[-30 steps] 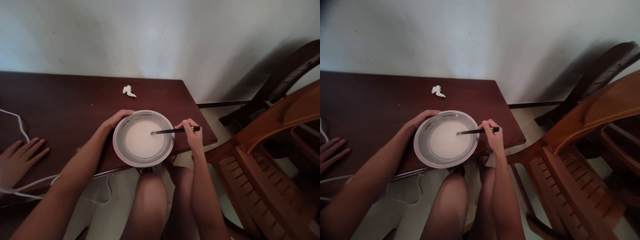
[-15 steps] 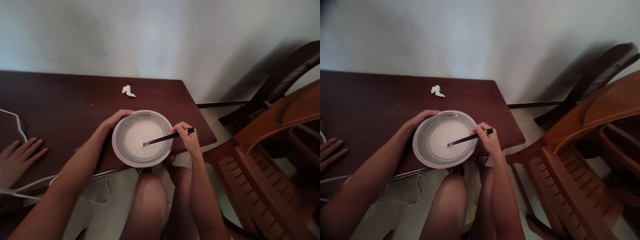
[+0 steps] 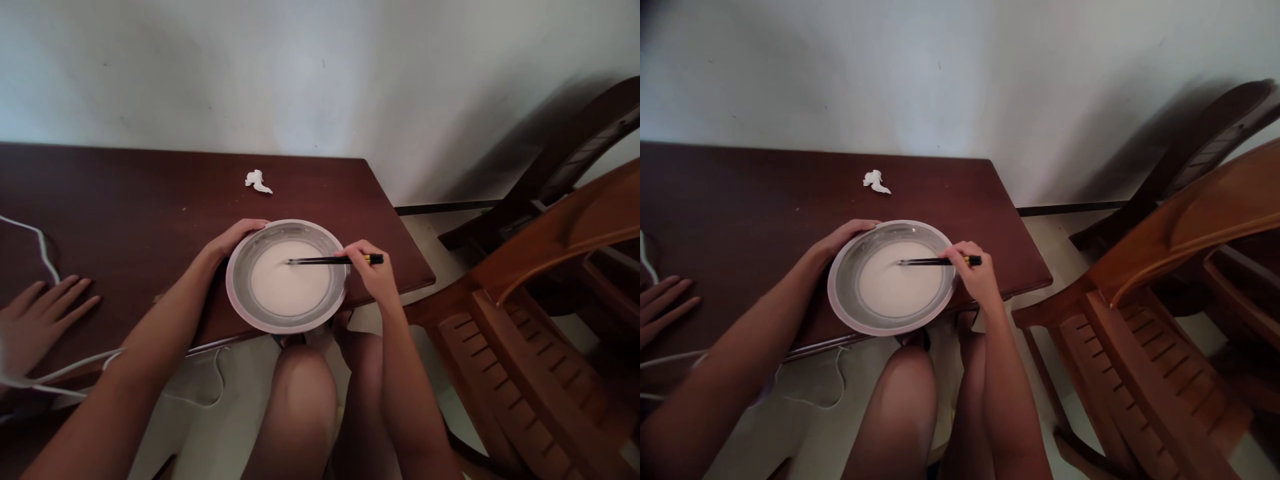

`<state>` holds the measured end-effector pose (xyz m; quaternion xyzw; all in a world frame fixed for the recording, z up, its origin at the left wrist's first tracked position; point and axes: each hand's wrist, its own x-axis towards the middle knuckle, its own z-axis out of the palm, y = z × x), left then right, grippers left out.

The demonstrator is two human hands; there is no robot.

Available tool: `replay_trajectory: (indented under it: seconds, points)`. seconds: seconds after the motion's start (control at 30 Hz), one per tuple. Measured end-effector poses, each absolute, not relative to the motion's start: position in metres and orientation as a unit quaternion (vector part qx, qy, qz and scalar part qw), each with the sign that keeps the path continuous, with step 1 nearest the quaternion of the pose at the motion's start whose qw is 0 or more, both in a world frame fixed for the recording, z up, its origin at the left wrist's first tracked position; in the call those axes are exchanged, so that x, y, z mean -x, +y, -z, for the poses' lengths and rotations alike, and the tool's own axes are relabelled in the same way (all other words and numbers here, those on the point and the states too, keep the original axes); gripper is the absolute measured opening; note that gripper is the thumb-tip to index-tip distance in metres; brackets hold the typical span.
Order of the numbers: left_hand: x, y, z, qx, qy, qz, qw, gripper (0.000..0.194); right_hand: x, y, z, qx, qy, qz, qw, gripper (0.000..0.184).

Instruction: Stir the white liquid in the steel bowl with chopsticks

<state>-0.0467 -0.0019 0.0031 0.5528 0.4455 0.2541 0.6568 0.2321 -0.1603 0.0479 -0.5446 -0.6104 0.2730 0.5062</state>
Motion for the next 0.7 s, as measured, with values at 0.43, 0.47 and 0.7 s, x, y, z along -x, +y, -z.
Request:
replay_trajectory:
  seconds: [0.43,0.47,0.7]
  points:
    - [0.046,-0.003,-0.005,-0.554,0.446,-0.26,0.652,0.033,-0.236,-0.161,-0.049,0.56,-0.555,-0.275,0.55,0.035]
    - [0.046,-0.003,-0.005,-0.554,0.445,-0.261,0.653,0.031,-0.236,-0.161,-0.048,0.559,-0.535,-0.284,0.566,0.036]
    - [0.045,-0.005,-0.006,-0.552,0.45,-0.255,0.654,0.03,-0.228,-0.161,-0.048,0.516,-0.619,-0.33,0.492,0.031]
